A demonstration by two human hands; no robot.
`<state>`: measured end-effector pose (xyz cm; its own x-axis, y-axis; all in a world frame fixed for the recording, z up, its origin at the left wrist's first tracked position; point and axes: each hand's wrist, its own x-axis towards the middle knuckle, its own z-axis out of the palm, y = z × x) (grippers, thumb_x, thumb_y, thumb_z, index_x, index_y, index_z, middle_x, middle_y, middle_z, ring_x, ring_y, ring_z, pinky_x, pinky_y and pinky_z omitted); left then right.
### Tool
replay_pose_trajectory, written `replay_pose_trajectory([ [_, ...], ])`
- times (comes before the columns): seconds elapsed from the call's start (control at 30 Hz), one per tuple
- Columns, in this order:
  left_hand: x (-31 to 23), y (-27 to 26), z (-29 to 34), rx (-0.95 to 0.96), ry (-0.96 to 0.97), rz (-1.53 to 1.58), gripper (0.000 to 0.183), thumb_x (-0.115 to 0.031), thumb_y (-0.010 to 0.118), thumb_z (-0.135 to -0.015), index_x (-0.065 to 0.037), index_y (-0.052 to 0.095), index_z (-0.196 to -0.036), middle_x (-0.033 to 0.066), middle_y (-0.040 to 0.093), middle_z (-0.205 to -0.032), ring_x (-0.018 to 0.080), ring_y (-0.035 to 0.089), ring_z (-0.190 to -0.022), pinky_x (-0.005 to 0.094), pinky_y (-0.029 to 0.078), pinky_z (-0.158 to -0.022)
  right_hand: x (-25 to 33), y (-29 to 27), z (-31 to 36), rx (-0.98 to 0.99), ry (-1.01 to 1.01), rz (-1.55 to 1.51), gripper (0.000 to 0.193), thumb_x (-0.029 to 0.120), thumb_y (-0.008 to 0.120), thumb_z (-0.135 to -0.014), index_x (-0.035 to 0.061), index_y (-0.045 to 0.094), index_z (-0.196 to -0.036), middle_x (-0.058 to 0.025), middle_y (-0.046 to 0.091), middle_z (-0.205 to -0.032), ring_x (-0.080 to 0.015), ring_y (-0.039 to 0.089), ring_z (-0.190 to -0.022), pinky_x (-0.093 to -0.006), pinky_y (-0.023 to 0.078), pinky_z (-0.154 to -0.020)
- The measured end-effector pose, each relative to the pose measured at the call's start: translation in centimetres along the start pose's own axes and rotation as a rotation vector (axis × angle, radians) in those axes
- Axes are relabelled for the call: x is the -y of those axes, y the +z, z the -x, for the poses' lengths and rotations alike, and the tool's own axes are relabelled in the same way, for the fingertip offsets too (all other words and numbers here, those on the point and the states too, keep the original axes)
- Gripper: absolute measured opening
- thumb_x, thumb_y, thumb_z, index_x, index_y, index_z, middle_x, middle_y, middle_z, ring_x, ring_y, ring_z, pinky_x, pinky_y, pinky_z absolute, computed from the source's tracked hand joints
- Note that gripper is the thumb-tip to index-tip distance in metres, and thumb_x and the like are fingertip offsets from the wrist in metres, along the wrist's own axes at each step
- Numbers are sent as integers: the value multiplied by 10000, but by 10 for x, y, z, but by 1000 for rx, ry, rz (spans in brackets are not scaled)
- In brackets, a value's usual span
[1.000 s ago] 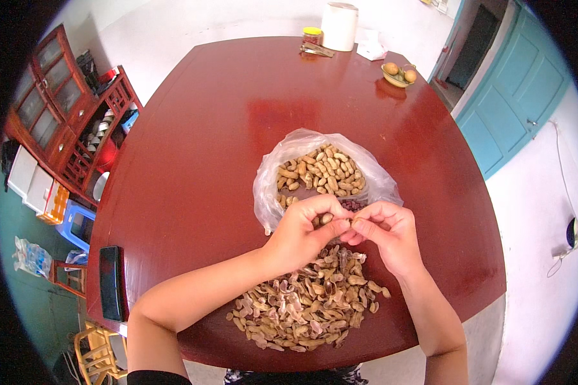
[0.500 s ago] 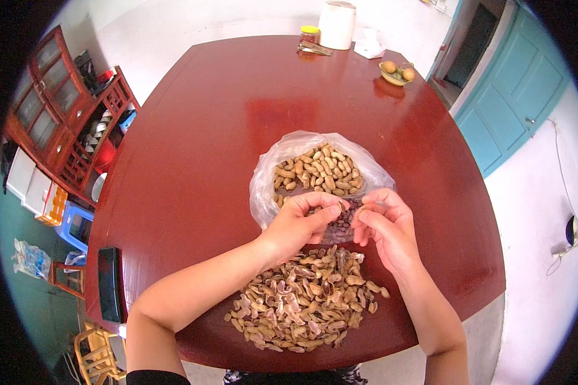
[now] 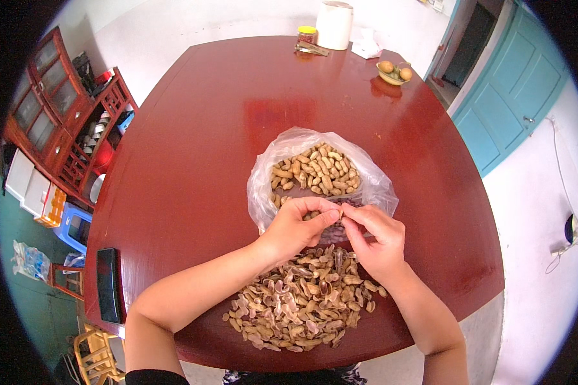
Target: The person sits at a table and repeatedly picks up peanuts from a plastic bag, peels them by hand, and places the kernels into a small plastic bag while discarding the shells onto the table. The process continues throughout the clip with a growing pile of shells and a filling bag of kernels.
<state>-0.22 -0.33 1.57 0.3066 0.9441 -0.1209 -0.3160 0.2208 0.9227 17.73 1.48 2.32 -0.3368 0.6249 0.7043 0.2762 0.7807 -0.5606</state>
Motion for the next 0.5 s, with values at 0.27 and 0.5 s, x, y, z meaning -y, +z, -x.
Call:
replay_pose_trajectory([
  [0.27, 2, 1, 0, -44, -57, 91, 174, -197, 639, -930, -44, 675, -1004, -37, 562, -708, 20, 382, -528, 178, 292, -456, -3, 0, 0, -13, -71, 57, 204, -54, 701, -751, 5, 670, -944, -103, 649, -735, -193, 630, -566, -273, 484, -500],
  [0.5, -7, 8, 2, -113, 179, -398, 124, -140, 620, -935, -31, 677, -950, -35, 569, -740, 32, 447, -601, 204, 351, -496, -5, -3, 0, 15, -126, 190, 161, -15, 706, -730, 44, 655, -870, -75, 624, -696, -218, 623, -550, -296, 475, -485],
])
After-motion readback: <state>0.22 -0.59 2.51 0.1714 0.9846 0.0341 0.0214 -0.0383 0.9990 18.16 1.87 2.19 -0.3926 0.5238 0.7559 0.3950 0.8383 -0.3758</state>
